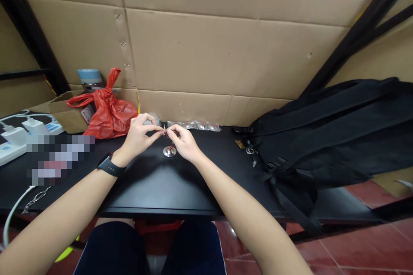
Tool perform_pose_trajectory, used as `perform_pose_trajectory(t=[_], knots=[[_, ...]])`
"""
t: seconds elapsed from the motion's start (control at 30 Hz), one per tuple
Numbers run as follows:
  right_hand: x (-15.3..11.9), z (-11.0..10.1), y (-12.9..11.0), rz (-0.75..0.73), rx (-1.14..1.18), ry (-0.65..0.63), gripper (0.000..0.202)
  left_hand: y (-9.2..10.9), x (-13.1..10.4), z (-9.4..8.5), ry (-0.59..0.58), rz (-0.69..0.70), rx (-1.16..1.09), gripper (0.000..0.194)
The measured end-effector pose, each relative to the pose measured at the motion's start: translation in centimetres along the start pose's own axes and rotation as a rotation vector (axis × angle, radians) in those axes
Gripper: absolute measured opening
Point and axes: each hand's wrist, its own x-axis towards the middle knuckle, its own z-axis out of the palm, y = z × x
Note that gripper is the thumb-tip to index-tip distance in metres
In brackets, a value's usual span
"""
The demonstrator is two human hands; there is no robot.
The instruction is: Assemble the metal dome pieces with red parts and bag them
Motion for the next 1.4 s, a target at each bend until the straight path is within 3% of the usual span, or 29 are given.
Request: perform_pose_trajectory(t=[0.13,0.3,0.47,0.6,0.8,0.93,1.1,1.3,1.4], knots=[[-0.1,-0.2,-0.5,-0.143,-0.194,-0.002,0.028,-0.5,0.7,-1.7,-0.061,0.046,-0.042,0.015],[-0.2,-0.7,-0.5,-0.277,-0.487,-0.047,0.015,-1.6,1.0,-3.4,-0.088,-0.009,-0.205,0.026],[-0.3,-1.1,-0.3,-0.315,-0.57,-0.131,0.012,-1.4,0.3,-1.4,-0.365,0.051,-0.307,0.025],[-0.3,-1.2,0.0,-0.295,-0.55,-0.118,0.011,-0.7,-0.4,0.7,-0.455,0.035,-0.304,0.018],[0.0,-1.5,0.9,-0.197,-0.525,-0.175,0.016,-1.6,-0.8,1.6,-0.465,-0.044,-0.237,0.013],[-0.3,-1.4,1.3,-0.056,-0.708,-0.262,0.014,-2.8,-1.0,1.3,-0.497,-0.116,-0.195,0.012],[-0.4,-0.9,1.6,-0.04,-0.749,-0.384,0.007,-3.7,-1.2,0.9,-0.449,-0.149,-0.143,0.013],[-0.2,-1.2,1.7,-0.041,-0.709,-0.35,0.013,-4.1,-1.0,1.2,-0.408,-0.198,-0.13,0.013],[-0.1,-1.0,1.6,-0.014,-0.581,-0.24,0.012,-4.0,-1.0,1.4,-0.393,-0.233,-0.167,0.015]])
